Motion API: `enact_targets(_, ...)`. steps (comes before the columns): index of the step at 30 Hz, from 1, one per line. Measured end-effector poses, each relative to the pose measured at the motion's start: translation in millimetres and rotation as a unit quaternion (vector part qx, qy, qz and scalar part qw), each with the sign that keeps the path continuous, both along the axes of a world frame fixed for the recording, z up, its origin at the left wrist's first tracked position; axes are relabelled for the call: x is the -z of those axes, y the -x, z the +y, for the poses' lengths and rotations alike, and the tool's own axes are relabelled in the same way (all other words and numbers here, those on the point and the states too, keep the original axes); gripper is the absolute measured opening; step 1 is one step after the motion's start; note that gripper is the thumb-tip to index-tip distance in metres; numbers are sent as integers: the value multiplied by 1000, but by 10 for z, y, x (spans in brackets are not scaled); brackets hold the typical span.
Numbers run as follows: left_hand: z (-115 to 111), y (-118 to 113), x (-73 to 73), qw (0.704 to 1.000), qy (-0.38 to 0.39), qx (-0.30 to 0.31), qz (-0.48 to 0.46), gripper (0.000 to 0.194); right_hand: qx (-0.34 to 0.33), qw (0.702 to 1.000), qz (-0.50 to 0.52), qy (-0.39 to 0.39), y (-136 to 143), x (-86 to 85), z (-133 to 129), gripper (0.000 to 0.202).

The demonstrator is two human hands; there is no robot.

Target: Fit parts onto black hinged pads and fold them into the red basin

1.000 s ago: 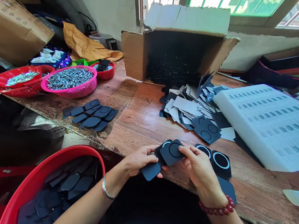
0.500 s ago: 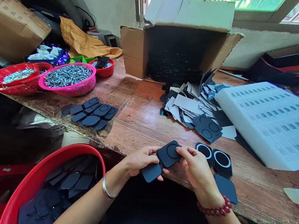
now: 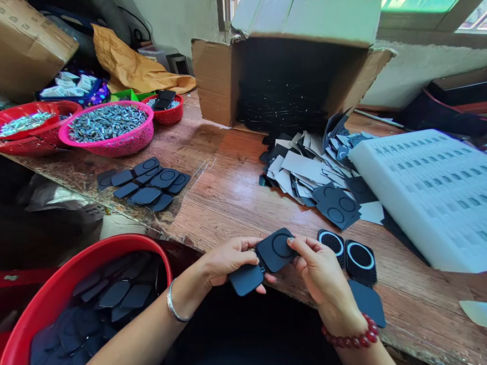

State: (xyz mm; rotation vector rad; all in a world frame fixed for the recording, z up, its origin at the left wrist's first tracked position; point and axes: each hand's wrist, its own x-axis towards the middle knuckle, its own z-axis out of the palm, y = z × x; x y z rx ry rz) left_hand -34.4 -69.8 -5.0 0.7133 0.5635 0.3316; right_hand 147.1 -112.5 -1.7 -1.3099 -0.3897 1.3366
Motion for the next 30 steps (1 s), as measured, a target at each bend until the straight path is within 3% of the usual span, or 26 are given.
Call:
enact_targets(16,-18,-20,-50,1000,-9,0,17,41,3,998,-65,-25,8,49,-19,29)
enact_targets(30,-32,-26,-51,1000,-8,-1,18,42,15,998,-55,-20,2,74,-52,23)
